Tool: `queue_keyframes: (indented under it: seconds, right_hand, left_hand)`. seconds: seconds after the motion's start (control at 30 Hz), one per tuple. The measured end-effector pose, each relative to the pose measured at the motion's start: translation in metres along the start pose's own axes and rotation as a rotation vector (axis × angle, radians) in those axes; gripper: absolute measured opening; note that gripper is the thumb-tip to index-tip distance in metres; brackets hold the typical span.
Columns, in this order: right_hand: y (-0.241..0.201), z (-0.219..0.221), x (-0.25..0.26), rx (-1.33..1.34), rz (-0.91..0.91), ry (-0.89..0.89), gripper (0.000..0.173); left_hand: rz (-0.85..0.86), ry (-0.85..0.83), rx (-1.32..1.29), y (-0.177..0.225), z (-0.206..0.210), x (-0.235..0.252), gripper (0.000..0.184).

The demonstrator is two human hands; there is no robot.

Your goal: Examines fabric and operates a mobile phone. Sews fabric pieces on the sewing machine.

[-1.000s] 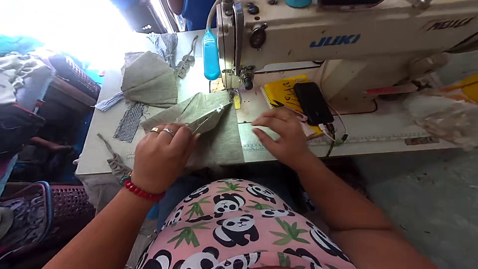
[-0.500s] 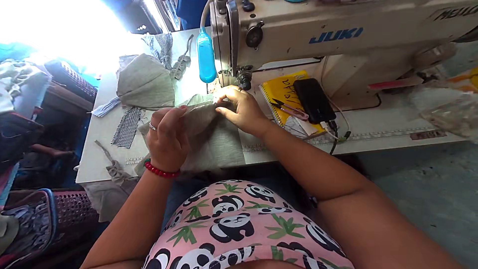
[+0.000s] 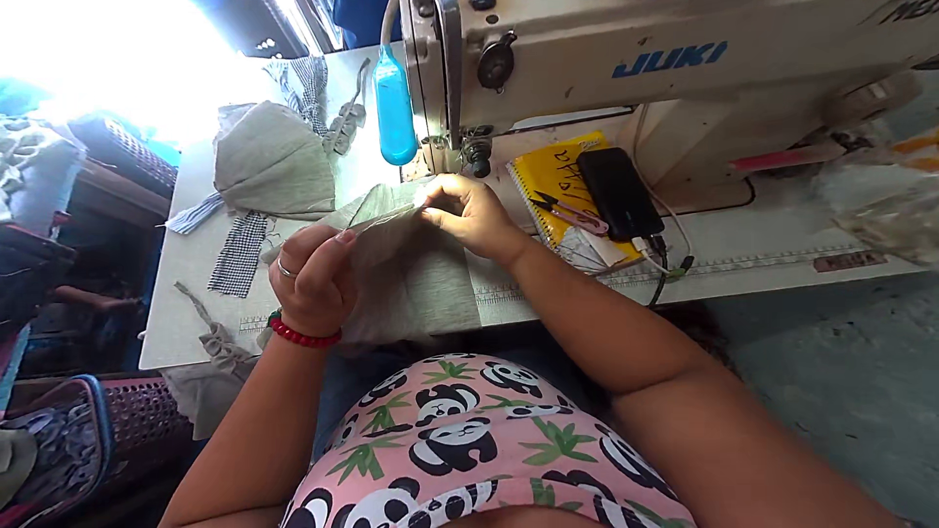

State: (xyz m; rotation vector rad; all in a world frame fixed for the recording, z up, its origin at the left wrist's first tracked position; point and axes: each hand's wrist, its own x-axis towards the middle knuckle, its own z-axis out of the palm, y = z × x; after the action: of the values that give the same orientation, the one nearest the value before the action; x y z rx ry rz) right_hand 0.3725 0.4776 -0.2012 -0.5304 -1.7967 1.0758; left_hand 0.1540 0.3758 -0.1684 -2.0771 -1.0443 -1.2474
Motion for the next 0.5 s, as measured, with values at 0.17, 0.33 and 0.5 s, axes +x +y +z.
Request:
queue_keyframes:
  seconds: [0.17, 0.33, 0.5]
  right_hand:
    - [0.003, 0.004, -0.001, 0.108, -0.029, 0.031, 0.013]
    - [0.006, 0.003, 0.001, 0.114, 0.001, -0.007, 0.028]
    - [0.006, 0.001, 0.0, 0.108, -0.018, -0.018, 0.013]
  left_hand:
    - [-0.033, 0.008, 0.025, -0.002, 0.0, -0.004, 0.015]
    - [-0.059, 0.018, 0.002, -0.005, 0.001, -0.008, 0.02]
    - [-0.195, 0.022, -0.038, -0.005, 0.003, -0.014, 0.023]
